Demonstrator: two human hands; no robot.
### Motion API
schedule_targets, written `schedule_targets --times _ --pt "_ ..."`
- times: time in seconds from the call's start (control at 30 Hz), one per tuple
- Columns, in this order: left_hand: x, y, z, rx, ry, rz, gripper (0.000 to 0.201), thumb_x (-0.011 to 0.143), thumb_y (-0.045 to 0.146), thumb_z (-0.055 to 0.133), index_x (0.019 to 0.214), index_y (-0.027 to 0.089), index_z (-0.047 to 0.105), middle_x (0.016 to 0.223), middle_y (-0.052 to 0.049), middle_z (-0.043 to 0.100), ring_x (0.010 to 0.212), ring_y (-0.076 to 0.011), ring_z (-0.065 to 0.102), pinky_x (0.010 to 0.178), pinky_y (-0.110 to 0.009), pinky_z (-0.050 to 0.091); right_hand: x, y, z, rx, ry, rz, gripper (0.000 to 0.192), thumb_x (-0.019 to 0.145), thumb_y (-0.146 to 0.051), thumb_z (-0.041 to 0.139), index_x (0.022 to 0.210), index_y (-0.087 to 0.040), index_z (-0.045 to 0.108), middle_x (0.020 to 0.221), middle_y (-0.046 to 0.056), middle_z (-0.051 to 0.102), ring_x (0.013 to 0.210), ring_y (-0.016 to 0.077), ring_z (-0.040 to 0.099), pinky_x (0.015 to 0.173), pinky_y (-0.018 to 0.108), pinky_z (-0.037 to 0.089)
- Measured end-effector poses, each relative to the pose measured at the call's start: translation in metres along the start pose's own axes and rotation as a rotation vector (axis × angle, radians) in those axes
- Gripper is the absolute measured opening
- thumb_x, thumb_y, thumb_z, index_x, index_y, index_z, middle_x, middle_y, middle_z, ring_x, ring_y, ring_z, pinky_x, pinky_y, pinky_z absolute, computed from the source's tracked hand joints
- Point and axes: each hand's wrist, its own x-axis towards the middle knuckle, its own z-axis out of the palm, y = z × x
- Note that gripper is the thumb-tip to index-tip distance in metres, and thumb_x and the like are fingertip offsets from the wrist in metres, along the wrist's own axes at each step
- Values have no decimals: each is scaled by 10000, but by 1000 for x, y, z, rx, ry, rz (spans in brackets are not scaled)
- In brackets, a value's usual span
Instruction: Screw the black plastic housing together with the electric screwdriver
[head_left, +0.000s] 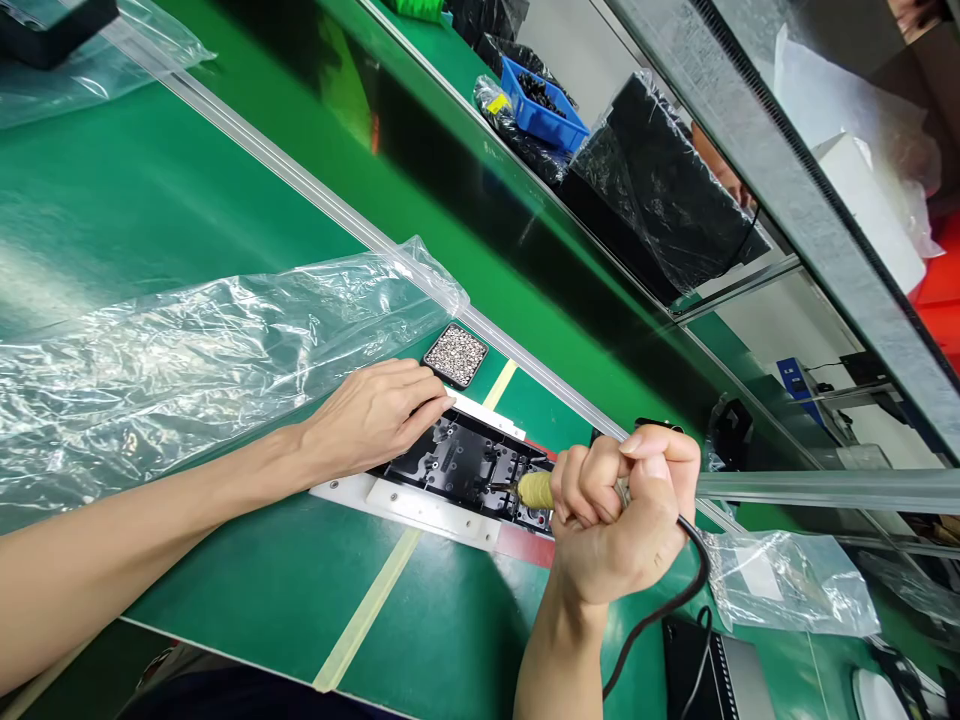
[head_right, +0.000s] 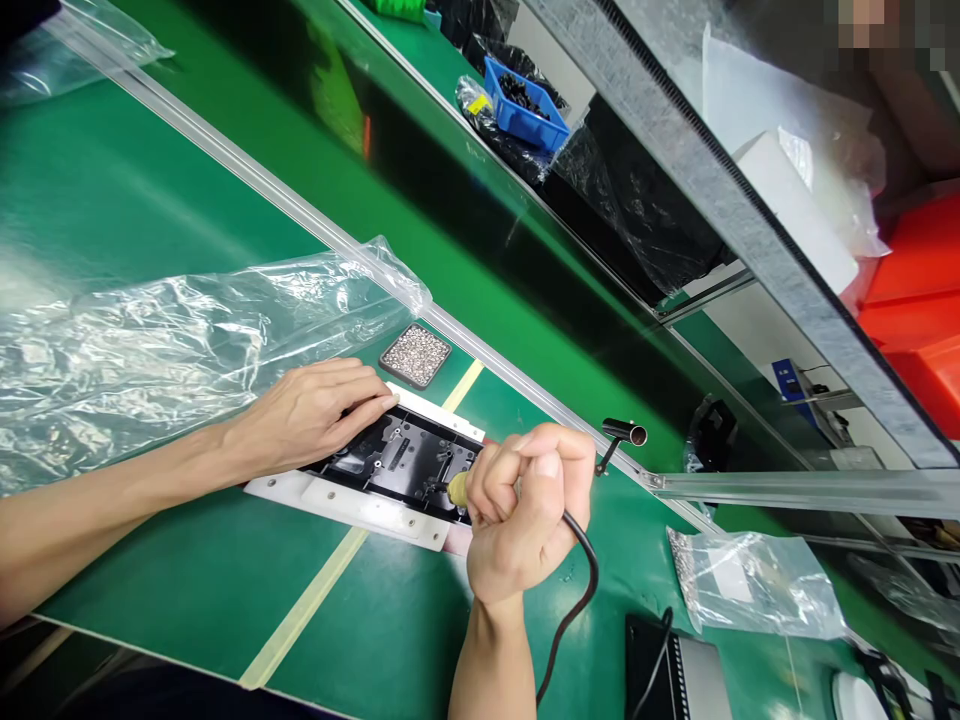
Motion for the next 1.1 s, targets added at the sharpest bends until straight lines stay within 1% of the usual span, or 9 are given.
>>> schedule_targets --times 0.37,0.6,1.1 --pt "-1 -1 1 6 6 11 367 1129 325 420 871 153 617 803 -17 611 771 -182 554 756 -364 412 1 0 0 39 -13 19 253 1058 -168 377 900 -214 570 522 -94 216 388 40 165 378 123 275" --pt "-1 -1 1 -10 0 -13 362 1128 331 423 879 158 619 808 -20 623 778 -184 561 761 -360 411 0 -2 1 46 -9 36 264 1053 -153 367 893 -219 566 523 -91 215 393 42 155 381 127 262" --pt "-1 -1 0 -26 10 -23 342 1124 329 428 908 163 635 845 -12 650 802 -181 589 792 -360 441 -1 0 1 40 -12 13 248 1068 -182 380 900 -217 558 531 -94 206 400 43 166 386 128 264"
